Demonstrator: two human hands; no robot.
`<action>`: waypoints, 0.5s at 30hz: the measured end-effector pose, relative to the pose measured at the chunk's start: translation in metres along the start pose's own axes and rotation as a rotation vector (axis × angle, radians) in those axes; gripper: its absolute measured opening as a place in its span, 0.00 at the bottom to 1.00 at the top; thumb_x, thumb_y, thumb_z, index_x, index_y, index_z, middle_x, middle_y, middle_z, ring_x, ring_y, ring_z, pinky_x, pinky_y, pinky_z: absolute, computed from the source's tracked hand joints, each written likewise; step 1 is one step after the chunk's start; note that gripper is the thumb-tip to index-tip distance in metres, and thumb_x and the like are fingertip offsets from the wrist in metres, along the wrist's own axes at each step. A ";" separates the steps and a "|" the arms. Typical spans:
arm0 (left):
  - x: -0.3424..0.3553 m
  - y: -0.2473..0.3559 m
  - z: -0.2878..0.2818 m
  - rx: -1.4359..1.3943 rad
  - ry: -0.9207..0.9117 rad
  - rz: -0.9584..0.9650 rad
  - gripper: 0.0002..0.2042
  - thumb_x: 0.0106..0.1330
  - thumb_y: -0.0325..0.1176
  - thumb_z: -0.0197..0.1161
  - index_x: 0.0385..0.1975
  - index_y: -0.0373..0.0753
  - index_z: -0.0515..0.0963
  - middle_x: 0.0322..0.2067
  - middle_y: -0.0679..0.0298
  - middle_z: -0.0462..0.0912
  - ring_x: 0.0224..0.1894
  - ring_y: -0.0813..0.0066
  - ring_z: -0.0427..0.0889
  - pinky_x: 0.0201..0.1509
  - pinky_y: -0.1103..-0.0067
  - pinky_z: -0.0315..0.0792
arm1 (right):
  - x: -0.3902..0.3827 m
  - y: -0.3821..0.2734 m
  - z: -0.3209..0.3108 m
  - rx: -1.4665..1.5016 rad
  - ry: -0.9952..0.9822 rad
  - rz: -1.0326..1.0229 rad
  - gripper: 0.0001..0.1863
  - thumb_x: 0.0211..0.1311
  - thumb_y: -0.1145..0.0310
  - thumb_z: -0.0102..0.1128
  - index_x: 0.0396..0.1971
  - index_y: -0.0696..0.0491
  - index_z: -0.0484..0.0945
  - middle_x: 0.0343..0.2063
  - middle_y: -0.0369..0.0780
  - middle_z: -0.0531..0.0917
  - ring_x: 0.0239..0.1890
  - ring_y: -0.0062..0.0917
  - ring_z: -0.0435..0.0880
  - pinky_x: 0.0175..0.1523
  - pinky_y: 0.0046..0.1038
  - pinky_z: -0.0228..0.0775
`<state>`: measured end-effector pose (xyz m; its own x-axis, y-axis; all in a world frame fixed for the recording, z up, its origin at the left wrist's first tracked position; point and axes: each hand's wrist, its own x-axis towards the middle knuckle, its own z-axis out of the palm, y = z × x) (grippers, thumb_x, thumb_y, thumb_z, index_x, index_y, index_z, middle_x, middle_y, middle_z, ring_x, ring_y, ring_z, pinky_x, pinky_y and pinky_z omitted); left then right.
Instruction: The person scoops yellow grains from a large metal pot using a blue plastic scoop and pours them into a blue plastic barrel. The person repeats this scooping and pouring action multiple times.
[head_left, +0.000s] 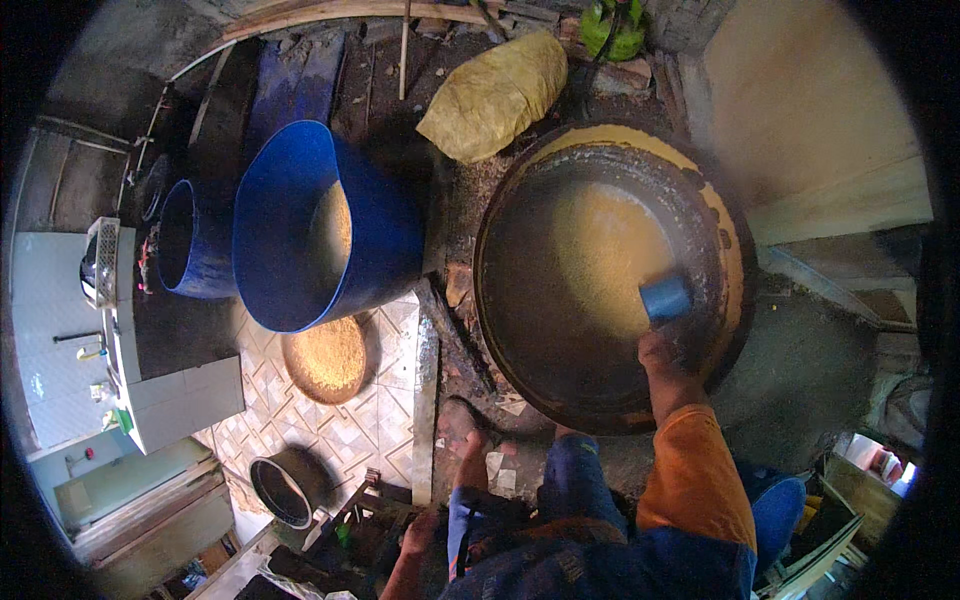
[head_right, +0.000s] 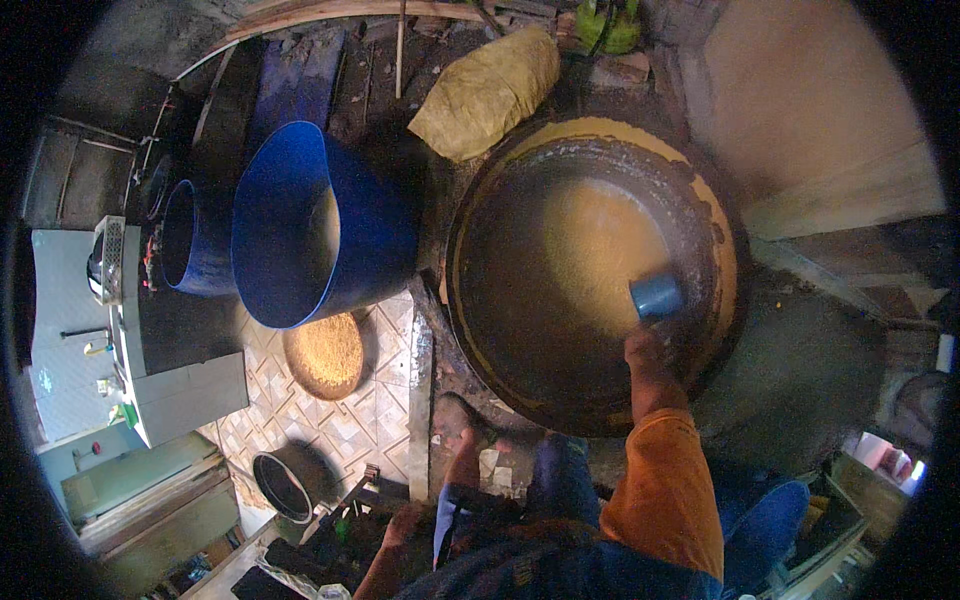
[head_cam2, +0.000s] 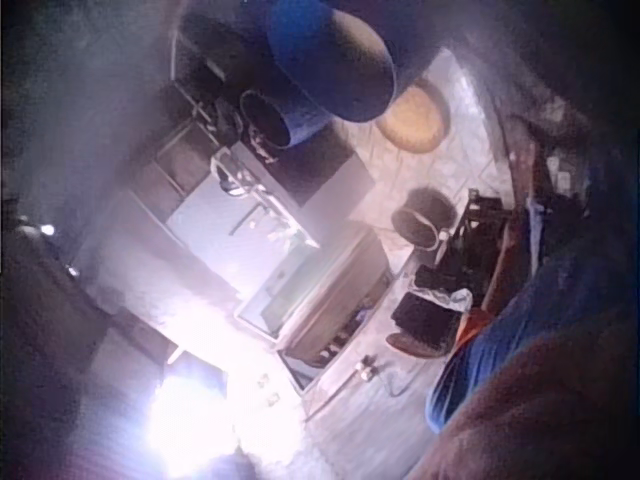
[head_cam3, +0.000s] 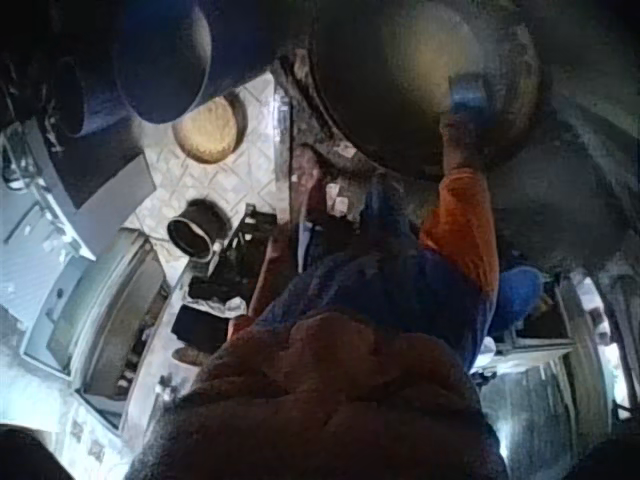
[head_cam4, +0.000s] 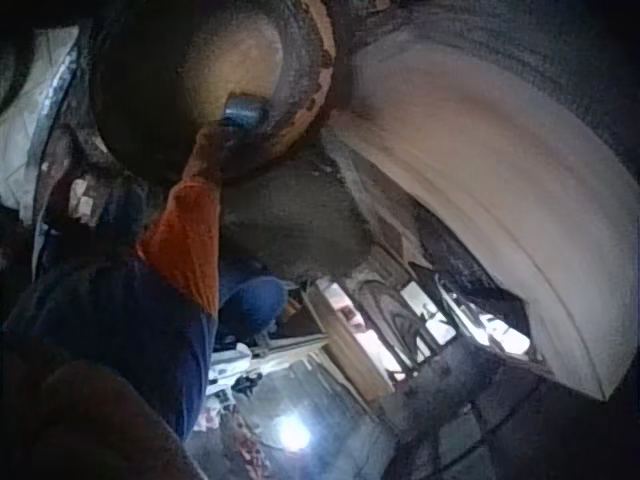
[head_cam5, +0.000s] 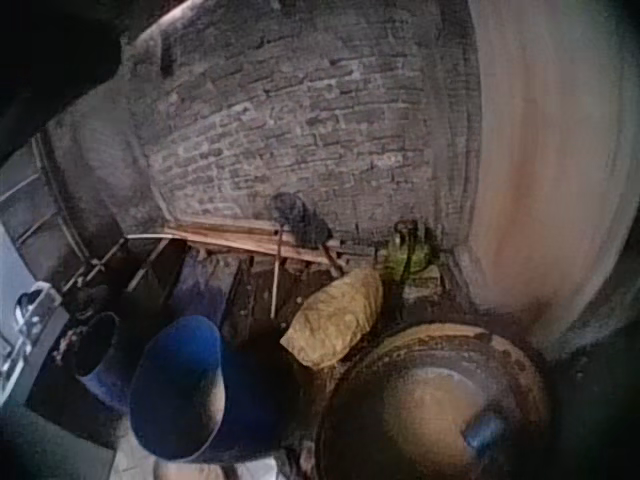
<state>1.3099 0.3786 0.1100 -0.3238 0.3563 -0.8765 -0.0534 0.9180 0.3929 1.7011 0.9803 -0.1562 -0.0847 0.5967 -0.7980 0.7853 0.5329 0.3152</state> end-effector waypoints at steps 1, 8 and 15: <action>0.009 -0.005 0.008 0.038 -0.016 -0.033 0.20 0.74 0.37 0.51 0.61 0.34 0.69 0.60 0.61 0.73 0.64 0.69 0.69 0.68 0.76 0.59 | -0.004 0.011 0.002 0.002 -0.012 0.028 0.13 0.56 0.61 0.56 0.35 0.50 0.86 0.39 0.41 0.85 0.45 0.35 0.83 0.42 0.42 0.75; 0.010 -0.001 0.015 0.066 -0.188 0.075 0.21 0.73 0.33 0.45 0.64 0.36 0.65 0.66 0.61 0.66 0.68 0.69 0.63 0.71 0.76 0.58 | -0.007 -0.025 0.029 0.021 0.028 -0.047 0.13 0.54 0.63 0.56 0.35 0.47 0.87 0.40 0.41 0.86 0.48 0.34 0.83 0.50 0.40 0.74; 0.018 0.043 0.015 0.199 -0.146 0.027 0.21 0.72 0.36 0.51 0.61 0.33 0.68 0.61 0.60 0.72 0.64 0.72 0.68 0.68 0.77 0.59 | -0.022 -0.123 0.007 0.550 -0.279 0.010 0.18 0.65 0.58 0.50 0.44 0.52 0.84 0.47 0.44 0.84 0.53 0.38 0.81 0.55 0.38 0.73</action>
<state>1.3158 0.4272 0.1072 -0.1821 0.3890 -0.9030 0.1446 0.9190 0.3668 1.6103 0.8977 -0.1812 0.0297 0.3813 -0.9240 0.9928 0.0959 0.0715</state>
